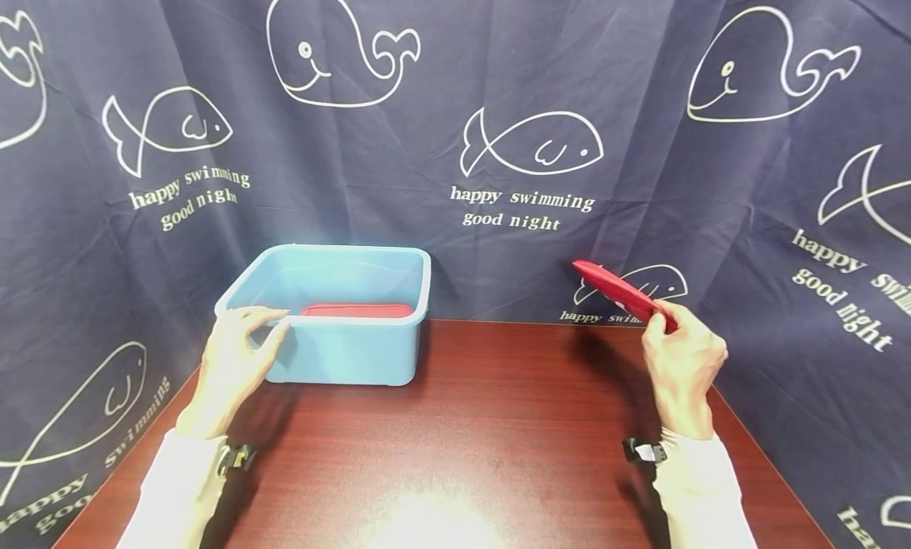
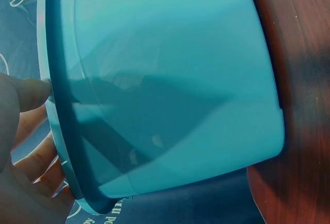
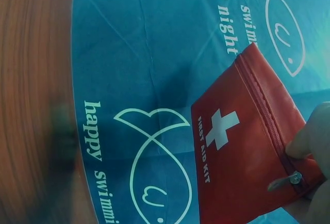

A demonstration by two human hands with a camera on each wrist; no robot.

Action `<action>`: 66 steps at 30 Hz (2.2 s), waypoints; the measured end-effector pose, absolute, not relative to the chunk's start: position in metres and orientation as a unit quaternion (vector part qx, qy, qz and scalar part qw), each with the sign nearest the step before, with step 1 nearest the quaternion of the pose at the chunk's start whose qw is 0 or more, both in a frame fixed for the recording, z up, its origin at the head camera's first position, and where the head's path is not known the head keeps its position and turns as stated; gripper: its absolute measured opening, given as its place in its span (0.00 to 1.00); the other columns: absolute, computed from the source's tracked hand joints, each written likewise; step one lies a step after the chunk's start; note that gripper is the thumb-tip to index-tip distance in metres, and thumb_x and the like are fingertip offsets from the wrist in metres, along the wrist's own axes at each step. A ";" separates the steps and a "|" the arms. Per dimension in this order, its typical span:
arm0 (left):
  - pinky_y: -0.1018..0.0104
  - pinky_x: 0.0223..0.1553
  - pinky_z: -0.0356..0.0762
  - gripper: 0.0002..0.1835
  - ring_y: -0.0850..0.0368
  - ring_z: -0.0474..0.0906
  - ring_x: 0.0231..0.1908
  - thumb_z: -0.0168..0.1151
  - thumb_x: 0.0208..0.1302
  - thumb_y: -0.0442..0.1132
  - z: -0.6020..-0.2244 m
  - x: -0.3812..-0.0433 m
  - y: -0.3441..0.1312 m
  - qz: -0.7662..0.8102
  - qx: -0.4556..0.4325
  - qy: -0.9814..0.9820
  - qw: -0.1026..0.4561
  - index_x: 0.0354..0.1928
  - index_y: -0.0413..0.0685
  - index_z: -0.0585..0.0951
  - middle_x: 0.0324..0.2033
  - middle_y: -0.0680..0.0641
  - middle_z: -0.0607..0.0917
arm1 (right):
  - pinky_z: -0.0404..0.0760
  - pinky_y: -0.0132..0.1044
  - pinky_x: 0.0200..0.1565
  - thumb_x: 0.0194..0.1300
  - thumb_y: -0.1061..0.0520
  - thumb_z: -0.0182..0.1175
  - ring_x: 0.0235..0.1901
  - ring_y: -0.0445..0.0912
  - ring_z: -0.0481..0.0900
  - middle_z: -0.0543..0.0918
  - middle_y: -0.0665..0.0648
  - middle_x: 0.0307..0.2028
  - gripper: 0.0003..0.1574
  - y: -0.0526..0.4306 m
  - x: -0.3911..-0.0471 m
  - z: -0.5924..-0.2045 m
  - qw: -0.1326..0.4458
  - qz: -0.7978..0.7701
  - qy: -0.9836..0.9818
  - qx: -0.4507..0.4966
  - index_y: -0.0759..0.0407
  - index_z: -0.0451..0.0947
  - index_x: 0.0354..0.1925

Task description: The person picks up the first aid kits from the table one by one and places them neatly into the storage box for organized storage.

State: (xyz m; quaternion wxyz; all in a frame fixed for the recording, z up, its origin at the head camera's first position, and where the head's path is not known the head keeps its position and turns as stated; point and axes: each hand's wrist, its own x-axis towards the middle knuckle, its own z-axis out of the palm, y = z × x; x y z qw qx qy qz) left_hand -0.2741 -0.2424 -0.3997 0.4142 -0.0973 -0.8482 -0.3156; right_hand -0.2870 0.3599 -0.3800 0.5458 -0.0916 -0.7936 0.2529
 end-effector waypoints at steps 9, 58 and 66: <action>0.48 0.54 0.69 0.11 0.42 0.77 0.51 0.73 0.62 0.39 -0.400 -0.274 -0.243 -0.316 -0.095 -0.849 0.414 0.46 0.48 0.91 0.44 0.45 0.86 | 0.64 0.37 0.29 0.67 0.56 0.60 0.29 0.64 0.85 0.91 0.61 0.35 0.15 0.350 -0.288 -0.379 0.547 0.257 -0.793 -0.072 0.55 0.92 0.44; 0.49 0.54 0.69 0.11 0.42 0.78 0.50 0.72 0.63 0.38 -0.396 -0.271 -0.241 -0.318 -0.095 -0.848 0.412 0.46 0.47 0.91 0.44 0.44 0.86 | 0.60 0.16 0.32 0.63 0.61 0.64 0.27 0.12 0.66 0.92 0.57 0.33 0.14 0.293 -0.303 -0.366 0.561 0.319 -0.764 -0.032 0.51 0.93 0.42; 0.49 0.56 0.69 0.11 0.43 0.77 0.51 0.72 0.63 0.39 -0.396 -0.271 -0.241 -0.317 -0.092 -0.852 0.407 0.47 0.48 0.91 0.45 0.44 0.86 | 0.62 0.16 0.33 0.62 0.62 0.63 0.27 0.19 0.71 0.92 0.56 0.33 0.15 0.281 -0.307 -0.362 0.566 0.323 -0.758 -0.023 0.51 0.93 0.42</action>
